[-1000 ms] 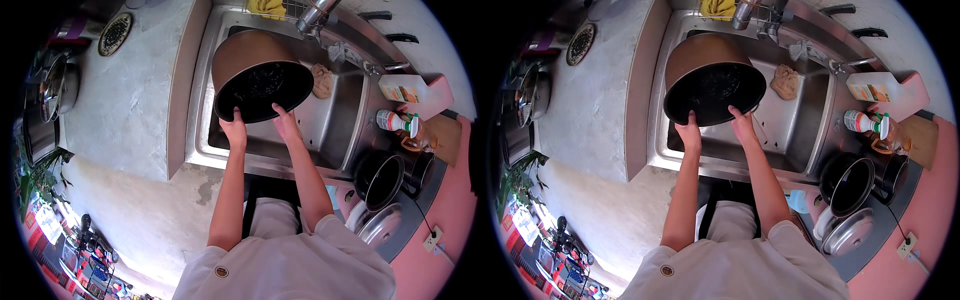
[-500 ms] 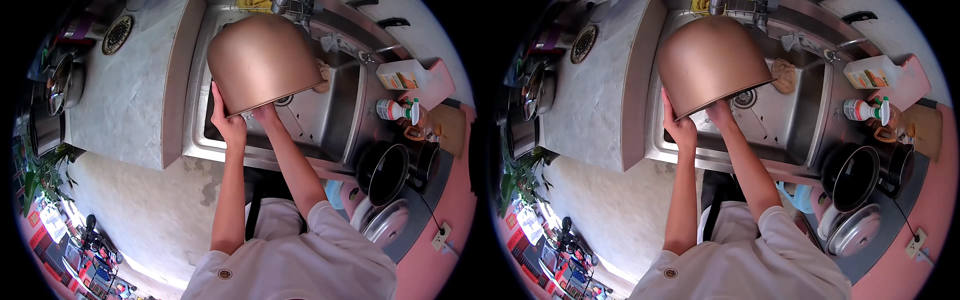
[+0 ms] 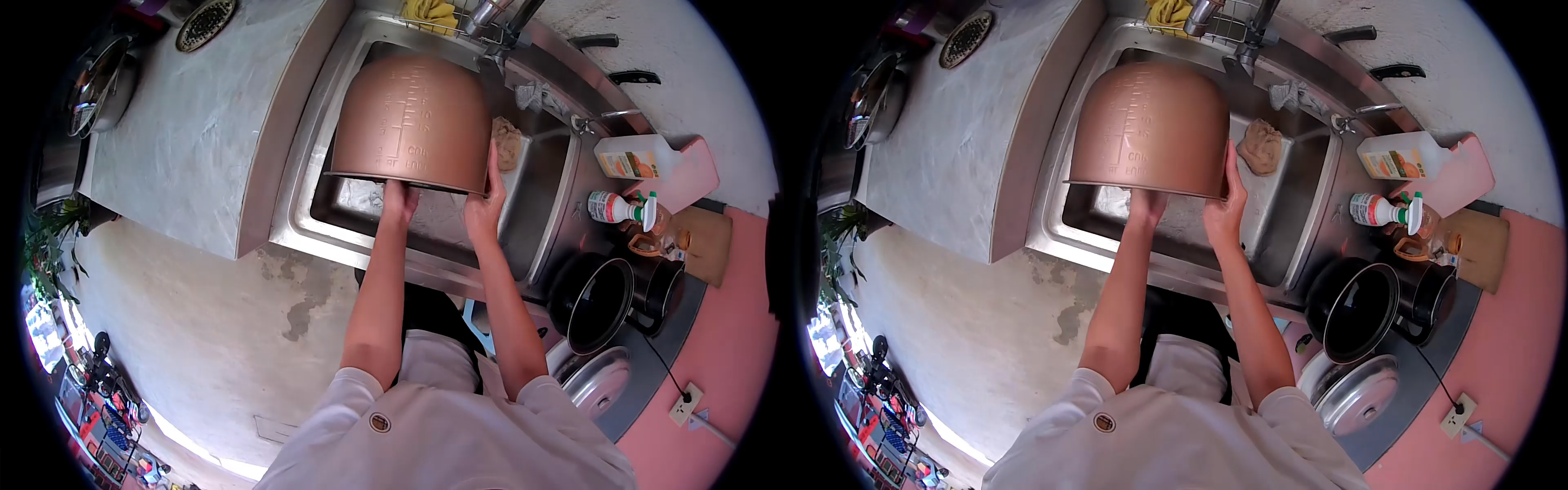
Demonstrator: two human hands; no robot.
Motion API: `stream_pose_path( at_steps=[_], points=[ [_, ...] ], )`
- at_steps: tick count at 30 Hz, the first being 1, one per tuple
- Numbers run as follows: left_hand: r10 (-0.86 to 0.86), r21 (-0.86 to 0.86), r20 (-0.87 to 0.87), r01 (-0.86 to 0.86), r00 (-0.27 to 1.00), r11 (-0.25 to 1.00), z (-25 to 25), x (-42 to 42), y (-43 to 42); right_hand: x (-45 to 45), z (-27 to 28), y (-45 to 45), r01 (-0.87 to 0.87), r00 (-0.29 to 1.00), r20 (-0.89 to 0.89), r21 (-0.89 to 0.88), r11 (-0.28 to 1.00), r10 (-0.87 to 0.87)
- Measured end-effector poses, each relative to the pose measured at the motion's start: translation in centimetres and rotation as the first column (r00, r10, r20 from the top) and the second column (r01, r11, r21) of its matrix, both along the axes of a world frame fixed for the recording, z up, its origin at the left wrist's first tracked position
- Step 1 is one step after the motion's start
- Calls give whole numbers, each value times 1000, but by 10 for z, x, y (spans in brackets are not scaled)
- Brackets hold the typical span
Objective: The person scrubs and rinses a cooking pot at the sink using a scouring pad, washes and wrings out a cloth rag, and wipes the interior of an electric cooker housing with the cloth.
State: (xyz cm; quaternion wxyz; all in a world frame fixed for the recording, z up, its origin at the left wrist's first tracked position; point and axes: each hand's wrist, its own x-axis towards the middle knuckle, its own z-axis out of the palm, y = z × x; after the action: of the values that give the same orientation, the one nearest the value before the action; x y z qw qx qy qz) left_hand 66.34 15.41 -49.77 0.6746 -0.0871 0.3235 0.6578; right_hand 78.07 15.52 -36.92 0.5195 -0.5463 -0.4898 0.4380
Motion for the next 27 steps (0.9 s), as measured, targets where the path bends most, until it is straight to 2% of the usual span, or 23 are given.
stream_pose_path(
  at_steps=[1, 2, 3, 5, 11, 12, 14, 15, 18, 22, 24, 27],
  points=[
    [56, -92, -51, -60, 997, 994, 9, 14, 1, 1, 4, -2, -55, 995, 89, 72, 996, 48],
    [91, -91, -46, -95, 995, 991, 13, 22, 0, 3, 9, -3, -111, 980, 182, 139, 984, 85],
    [127, -76, -37, -130, 991, 989, 13, 29, 1, 6, 14, -4, -123, 976, 195, 142, 982, 94],
    [166, -36, -27, -167, 986, 985, 11, 37, -4, 12, 25, -4, -248, 855, 517, 365, 897, 26],
    [155, 39, -58, -153, 986, 987, 2, 20, -30, 43, 10, -5, -330, 853, 520, 476, 816, 42],
    [137, 50, -75, -133, 988, 990, 2, 14, -34, 47, 6, -7, -239, 921, 379, 375, 896, 88],
    [96, 82, -119, -87, 988, 993, 3, -1, -39, 50, 5, -10, -147, 973, 214, 256, 955, 92],
    [83, 100, -142, -69, 986, 993, 5, -9, -37, 50, 6, -8, -41, 999, -15, 35, 999, 42],
    [25, 176, -242, 18, 970, 984, 16, -35, -29, 51, -1, 0, 14, 933, -343, -268, 963, -109],
    [-17, 269, -394, 133, 919, 954, 41, -62, -6, 73, -114, -9, -192, 753, -653, -336, 922, -81],
    [-9, 310, -461, 171, 887, 935, 59, -67, 4, 62, -124, -12, -262, 677, -696, -532, 805, -239],
    [41, 345, -579, 200, 814, 917, 89, -69, 4, 50, -101, -32, -425, 657, -715, -614, 666, -240]
  ],
)
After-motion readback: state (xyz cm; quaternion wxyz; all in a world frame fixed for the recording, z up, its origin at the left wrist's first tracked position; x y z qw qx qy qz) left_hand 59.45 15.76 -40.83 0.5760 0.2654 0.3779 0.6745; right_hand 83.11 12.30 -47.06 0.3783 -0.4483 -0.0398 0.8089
